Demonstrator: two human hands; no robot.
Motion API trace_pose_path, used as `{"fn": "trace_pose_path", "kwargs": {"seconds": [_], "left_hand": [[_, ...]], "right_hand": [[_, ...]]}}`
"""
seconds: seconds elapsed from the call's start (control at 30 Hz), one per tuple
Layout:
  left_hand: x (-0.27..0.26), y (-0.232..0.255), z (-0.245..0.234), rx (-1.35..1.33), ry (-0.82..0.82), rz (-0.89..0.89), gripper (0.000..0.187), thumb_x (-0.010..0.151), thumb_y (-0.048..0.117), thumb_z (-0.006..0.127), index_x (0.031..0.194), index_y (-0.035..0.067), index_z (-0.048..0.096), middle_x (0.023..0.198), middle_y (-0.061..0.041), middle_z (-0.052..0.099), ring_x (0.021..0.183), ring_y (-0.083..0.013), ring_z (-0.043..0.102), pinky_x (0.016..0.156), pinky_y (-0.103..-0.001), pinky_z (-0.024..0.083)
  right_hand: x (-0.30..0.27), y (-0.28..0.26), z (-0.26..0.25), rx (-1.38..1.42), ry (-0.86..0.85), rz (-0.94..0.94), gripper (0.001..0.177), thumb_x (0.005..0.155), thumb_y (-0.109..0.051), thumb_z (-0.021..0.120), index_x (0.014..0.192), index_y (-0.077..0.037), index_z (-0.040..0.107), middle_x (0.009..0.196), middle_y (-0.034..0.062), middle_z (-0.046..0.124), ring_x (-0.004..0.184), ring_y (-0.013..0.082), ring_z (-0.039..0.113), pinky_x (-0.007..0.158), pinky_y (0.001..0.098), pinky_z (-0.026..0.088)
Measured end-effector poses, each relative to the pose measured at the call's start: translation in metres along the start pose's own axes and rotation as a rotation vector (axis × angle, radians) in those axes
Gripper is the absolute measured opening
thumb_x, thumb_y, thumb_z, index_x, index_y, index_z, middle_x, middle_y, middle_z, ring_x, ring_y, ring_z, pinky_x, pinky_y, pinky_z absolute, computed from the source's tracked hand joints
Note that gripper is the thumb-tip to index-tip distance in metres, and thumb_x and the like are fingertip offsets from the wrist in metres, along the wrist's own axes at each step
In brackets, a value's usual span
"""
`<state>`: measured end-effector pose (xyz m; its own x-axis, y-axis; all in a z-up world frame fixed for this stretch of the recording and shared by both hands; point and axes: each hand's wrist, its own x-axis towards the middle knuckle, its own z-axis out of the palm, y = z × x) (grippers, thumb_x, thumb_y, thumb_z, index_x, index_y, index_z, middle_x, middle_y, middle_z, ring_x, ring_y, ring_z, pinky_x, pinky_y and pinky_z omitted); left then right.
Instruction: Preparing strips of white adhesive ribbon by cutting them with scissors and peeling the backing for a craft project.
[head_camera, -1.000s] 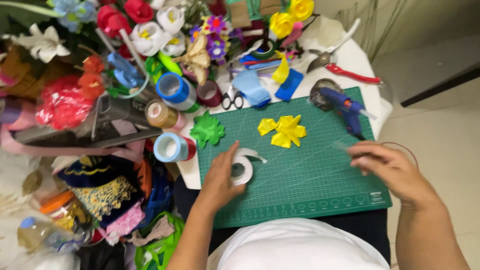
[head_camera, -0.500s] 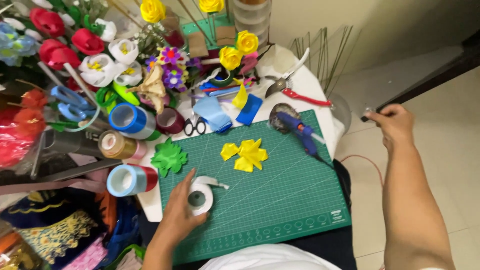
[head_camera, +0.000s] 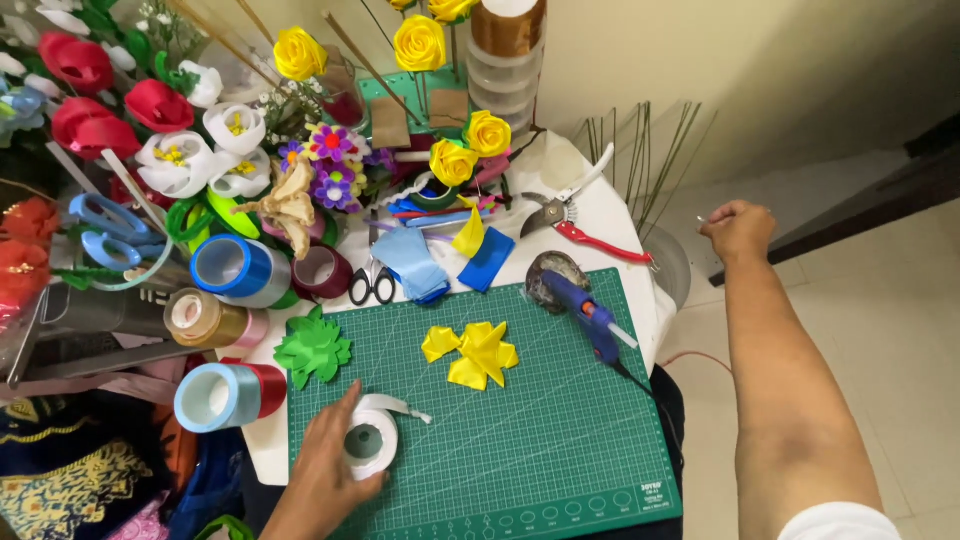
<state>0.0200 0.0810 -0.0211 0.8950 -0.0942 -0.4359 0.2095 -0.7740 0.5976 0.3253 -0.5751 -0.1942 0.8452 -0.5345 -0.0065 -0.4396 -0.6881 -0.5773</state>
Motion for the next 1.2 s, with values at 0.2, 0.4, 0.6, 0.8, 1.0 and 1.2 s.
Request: {"fn": "trace_pose_path", "kwargs": {"seconds": [0.2,0.4,0.6,0.8,1.0,1.2], "left_hand": [[0.005,-0.008,0.002,0.006,0.002,0.011,0.125,0.065,0.022,0.097,0.164,0.024,0.021,0.148,-0.005,0.049,0.138,-0.0271,0.044,0.111,-0.043,0.038],[0.002,-0.002,-0.003,-0.016,-0.024,-0.016,0.129,0.064,0.023,0.099,0.165,0.023,0.019,0.149,-0.007,0.046,0.141,-0.0274,0.041,0.114,-0.043,0.035],[0.003,-0.012,0.000,-0.099,0.045,0.107,0.125,0.064,0.056,0.094,0.163,0.021,0.025,0.151,-0.010,0.049,0.140,-0.0298,0.043,0.113,-0.046,0.034],[0.007,-0.012,-0.005,-0.242,0.149,0.019,0.058,0.099,0.047,0.046,0.147,0.017,0.056,0.141,-0.006,0.065,0.134,-0.0250,0.057,0.110,-0.039,0.041],[0.017,-0.017,-0.009,-0.350,0.326,0.011,0.040,0.107,0.033,0.047,0.130,0.012,0.073,0.117,-0.019,0.077,0.116,-0.0376,0.069,0.101,-0.051,0.052],[0.019,-0.030,-0.008,-0.368,0.282,-0.106,0.032,0.093,0.030,0.068,0.122,0.023,0.078,0.087,-0.010,0.081,0.091,-0.0281,0.077,0.082,-0.043,0.060]], "right_hand": [[-0.005,-0.011,-0.002,0.328,-0.146,0.125,0.011,0.097,0.001,0.069,0.096,-0.004,0.078,0.093,0.0103,0.076,0.082,0.0152,0.073,0.077,0.0252,0.063],[0.006,0.004,0.000,0.054,-0.033,-0.048,0.015,0.077,-0.008,0.089,0.080,-0.014,0.076,0.074,0.0021,0.071,0.062,0.0141,0.062,0.060,0.0300,0.055],[0.006,-0.012,-0.027,0.366,0.127,-0.215,0.014,0.098,-0.002,0.074,0.097,-0.015,0.079,0.091,0.0007,0.076,0.067,0.0090,0.065,0.049,0.0252,0.052],[-0.139,-0.123,-0.147,0.596,0.187,-0.497,0.029,0.118,0.000,0.056,0.146,-0.007,0.054,0.142,0.0129,0.056,0.133,0.0222,0.054,0.108,0.0350,0.050],[-0.357,-0.280,-0.086,0.701,-0.183,-0.754,0.015,0.084,0.001,0.083,0.093,-0.011,0.083,0.089,0.0114,0.078,0.075,0.0257,0.074,0.067,0.0339,0.060],[-0.367,-0.345,0.111,0.100,-0.400,-0.846,0.015,0.094,-0.022,0.069,0.094,-0.009,0.077,0.083,0.0169,0.073,0.083,0.0404,0.074,0.075,0.0545,0.060]]}}
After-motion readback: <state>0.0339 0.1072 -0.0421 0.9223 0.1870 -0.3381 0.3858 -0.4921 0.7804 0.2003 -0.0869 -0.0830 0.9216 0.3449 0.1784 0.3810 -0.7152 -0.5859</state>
